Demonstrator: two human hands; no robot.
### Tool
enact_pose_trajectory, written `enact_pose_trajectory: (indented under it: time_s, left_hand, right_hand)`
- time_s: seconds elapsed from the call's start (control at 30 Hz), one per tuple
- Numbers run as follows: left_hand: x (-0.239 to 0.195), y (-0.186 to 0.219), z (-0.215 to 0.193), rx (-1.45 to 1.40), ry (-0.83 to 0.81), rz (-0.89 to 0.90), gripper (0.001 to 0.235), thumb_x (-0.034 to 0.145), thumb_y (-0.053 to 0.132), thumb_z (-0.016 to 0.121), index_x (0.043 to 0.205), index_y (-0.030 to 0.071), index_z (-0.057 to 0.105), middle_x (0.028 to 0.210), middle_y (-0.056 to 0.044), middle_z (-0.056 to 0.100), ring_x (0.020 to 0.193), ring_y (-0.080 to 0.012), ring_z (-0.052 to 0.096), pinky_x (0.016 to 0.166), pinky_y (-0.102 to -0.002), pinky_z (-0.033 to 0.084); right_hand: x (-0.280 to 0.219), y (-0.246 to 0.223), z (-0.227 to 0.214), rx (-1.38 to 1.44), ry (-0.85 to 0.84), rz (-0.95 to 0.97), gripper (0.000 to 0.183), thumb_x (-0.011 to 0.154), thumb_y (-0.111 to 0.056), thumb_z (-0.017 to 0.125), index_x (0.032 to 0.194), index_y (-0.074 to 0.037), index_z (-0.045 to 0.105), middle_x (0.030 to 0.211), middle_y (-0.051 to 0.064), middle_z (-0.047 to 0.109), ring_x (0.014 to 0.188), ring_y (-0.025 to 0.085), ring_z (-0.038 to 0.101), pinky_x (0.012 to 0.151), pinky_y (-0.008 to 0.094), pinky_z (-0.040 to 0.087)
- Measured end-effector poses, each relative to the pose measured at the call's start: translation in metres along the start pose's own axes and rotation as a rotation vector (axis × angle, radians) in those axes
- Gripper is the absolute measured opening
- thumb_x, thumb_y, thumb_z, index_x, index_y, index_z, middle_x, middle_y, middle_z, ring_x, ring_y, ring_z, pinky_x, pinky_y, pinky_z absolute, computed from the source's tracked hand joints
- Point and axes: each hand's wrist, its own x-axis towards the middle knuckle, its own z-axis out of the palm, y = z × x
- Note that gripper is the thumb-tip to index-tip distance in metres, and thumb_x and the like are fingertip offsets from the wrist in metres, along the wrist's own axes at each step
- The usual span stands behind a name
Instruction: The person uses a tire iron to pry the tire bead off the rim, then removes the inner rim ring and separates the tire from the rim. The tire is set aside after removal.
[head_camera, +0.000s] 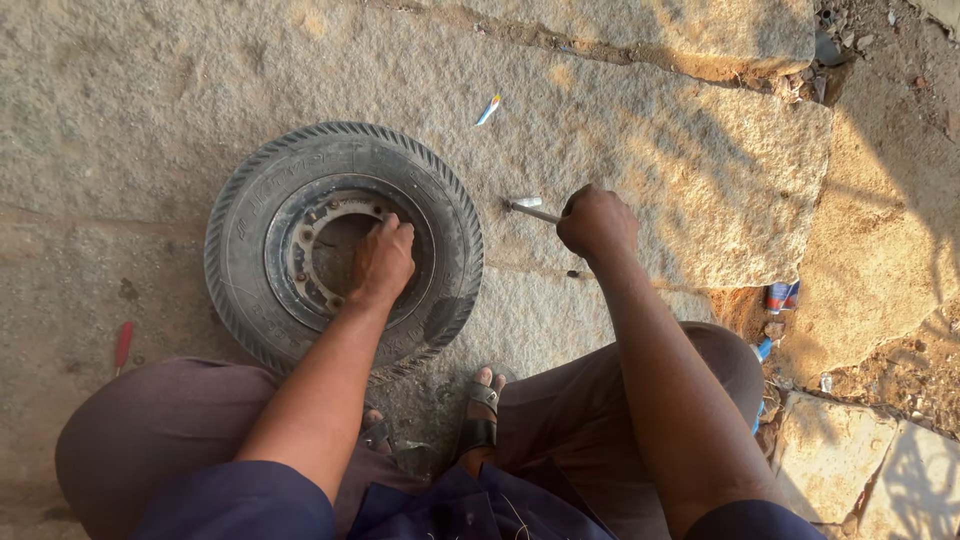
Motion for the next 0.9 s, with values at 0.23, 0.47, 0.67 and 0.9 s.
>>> enact_pose_trajectory:
  time_s: [0.23, 0.47, 0.67, 0.9]
  left_hand:
    - [-0.001, -0.019, 0.009, -0.006, 0.032, 0.037, 0.011, 0.088, 0.006, 0.058, 0.095, 0.002, 0.065, 0.105, -0.021, 0.064, 0.099, -0.0415, 0.066, 0.081, -0.051, 0.057]
    - [-0.008, -0.016, 0.021, 0.063, 0.086, 0.063, 0.012, 0.089, 0.008, 0.056, 0.097, 0.004, 0.065, 0.106, -0.017, 0.062, 0.102, -0.0371, 0.064, 0.078, -0.049, 0.057]
    - [-0.008, -0.019, 0.031, 0.177, 0.005, 0.037, 0.01, 0.096, 0.011, 0.058, 0.093, 0.004, 0.064, 0.106, -0.016, 0.063, 0.103, -0.0337, 0.064, 0.08, -0.045, 0.059]
    - [-0.005, -0.02, 0.024, 0.128, -0.085, -0.012, 0.014, 0.099, 0.011, 0.056, 0.101, 0.002, 0.066, 0.112, -0.016, 0.063, 0.104, -0.0329, 0.064, 0.081, -0.043, 0.058]
  right_hand:
    - [-0.016, -0.007, -0.013, 0.087, 0.029, 0.032, 0.021, 0.089, -0.025, 0.074, 0.106, -0.021, 0.083, 0.104, 0.008, 0.078, 0.095, 0.028, 0.072, 0.08, 0.044, 0.057]
    - [-0.023, -0.024, -0.012, -0.04, 0.078, 0.0, 0.019, 0.087, -0.024, 0.074, 0.104, -0.021, 0.083, 0.109, 0.01, 0.076, 0.101, 0.032, 0.07, 0.084, 0.046, 0.055]
    - [-0.008, -0.047, -0.008, -0.17, 0.017, -0.027, 0.011, 0.091, -0.015, 0.071, 0.099, -0.011, 0.078, 0.091, 0.006, 0.075, 0.077, 0.018, 0.064, 0.068, 0.033, 0.052]
    - [0.01, -0.063, -0.008, -0.185, 0.025, -0.082, 0.009, 0.094, -0.013, 0.069, 0.099, -0.008, 0.074, 0.083, 0.007, 0.072, 0.066, 0.016, 0.06, 0.062, 0.031, 0.05]
